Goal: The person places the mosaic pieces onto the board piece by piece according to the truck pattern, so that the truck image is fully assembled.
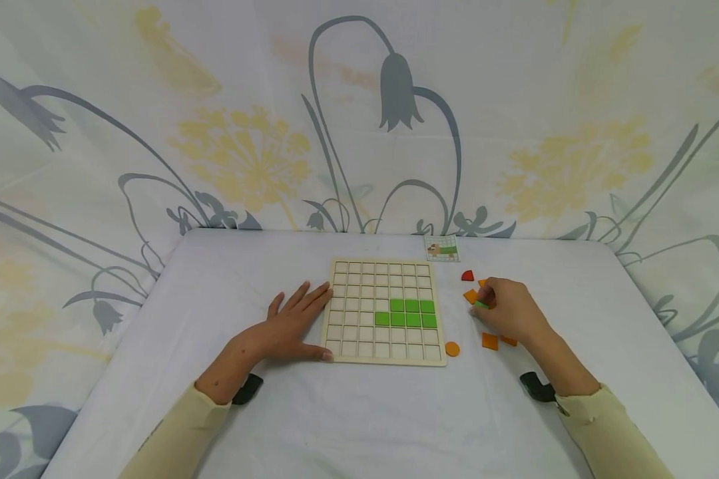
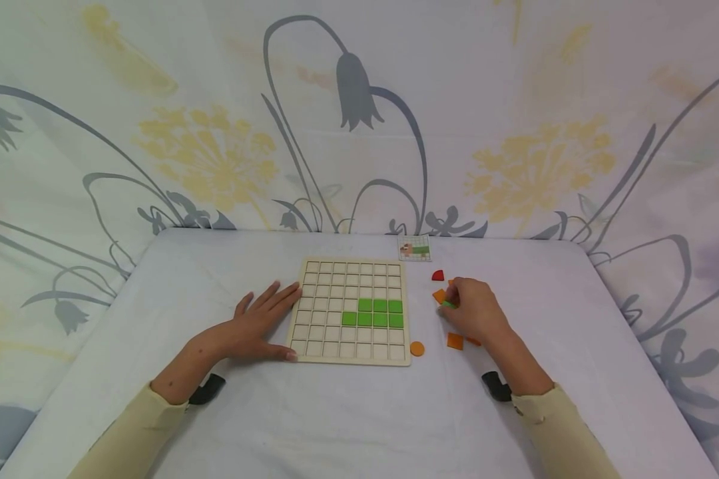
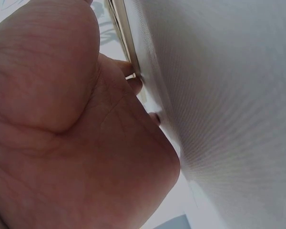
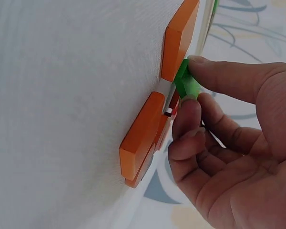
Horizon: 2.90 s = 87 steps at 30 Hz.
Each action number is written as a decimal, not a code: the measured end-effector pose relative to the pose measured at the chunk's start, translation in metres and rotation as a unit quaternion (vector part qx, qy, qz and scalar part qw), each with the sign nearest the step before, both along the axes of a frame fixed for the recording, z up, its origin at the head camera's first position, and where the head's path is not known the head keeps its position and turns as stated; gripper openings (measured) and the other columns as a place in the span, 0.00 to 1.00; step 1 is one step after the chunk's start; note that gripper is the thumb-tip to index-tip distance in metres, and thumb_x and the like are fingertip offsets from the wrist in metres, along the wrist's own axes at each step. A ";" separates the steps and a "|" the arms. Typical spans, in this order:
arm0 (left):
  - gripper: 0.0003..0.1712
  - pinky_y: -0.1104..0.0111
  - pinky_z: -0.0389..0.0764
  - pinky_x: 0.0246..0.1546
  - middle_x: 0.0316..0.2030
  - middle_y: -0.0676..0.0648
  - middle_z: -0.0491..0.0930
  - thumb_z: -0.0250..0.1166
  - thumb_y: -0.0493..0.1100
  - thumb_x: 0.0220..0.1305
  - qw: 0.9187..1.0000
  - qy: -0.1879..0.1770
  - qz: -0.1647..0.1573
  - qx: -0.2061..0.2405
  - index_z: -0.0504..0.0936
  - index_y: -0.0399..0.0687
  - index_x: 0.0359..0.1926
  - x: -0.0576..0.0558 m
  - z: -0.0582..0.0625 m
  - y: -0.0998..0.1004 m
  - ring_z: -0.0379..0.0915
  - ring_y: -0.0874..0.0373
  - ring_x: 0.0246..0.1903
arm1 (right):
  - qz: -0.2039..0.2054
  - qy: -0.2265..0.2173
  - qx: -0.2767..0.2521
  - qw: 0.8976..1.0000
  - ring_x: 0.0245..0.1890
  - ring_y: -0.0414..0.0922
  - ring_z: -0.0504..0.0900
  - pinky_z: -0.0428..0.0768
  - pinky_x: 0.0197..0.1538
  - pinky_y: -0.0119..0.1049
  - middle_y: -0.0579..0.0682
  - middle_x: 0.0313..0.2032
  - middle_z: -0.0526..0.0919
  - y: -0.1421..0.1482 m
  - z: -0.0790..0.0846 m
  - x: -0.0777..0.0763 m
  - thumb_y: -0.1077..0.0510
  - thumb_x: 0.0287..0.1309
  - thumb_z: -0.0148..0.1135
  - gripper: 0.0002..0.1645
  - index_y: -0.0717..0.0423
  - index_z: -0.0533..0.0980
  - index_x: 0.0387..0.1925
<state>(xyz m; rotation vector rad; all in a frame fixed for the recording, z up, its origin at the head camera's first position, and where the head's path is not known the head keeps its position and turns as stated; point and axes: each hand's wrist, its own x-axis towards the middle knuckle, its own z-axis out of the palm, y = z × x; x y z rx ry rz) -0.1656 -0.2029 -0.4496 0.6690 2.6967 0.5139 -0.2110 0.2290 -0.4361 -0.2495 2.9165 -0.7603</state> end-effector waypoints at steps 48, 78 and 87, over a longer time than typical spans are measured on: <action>0.68 0.31 0.35 0.76 0.86 0.51 0.39 0.74 0.69 0.61 1.000 -0.001 0.001 -0.008 0.44 0.51 0.87 0.001 0.003 0.002 0.26 0.42 0.85 | 0.129 0.041 -0.122 0.983 0.36 0.45 0.79 0.81 0.45 0.40 0.47 0.35 0.84 -0.113 0.002 -0.012 0.67 0.66 0.69 0.05 0.55 0.82 0.40; 0.69 0.32 0.34 0.77 0.87 0.52 0.37 0.74 0.70 0.61 1.000 -0.004 -0.002 0.001 0.43 0.52 0.87 0.000 -0.001 0.000 0.25 0.43 0.85 | 0.159 0.018 -0.079 0.984 0.37 0.45 0.81 0.82 0.44 0.41 0.50 0.40 0.85 -0.139 -0.003 -0.016 0.66 0.64 0.69 0.07 0.58 0.88 0.42; 0.68 0.32 0.34 0.76 0.87 0.51 0.38 0.74 0.69 0.61 1.000 -0.003 0.000 0.001 0.44 0.51 0.87 0.001 -0.001 0.001 0.25 0.43 0.85 | 0.160 0.025 -0.067 0.985 0.38 0.45 0.81 0.82 0.45 0.42 0.53 0.44 0.84 -0.136 -0.004 -0.008 0.67 0.63 0.67 0.13 0.60 0.88 0.48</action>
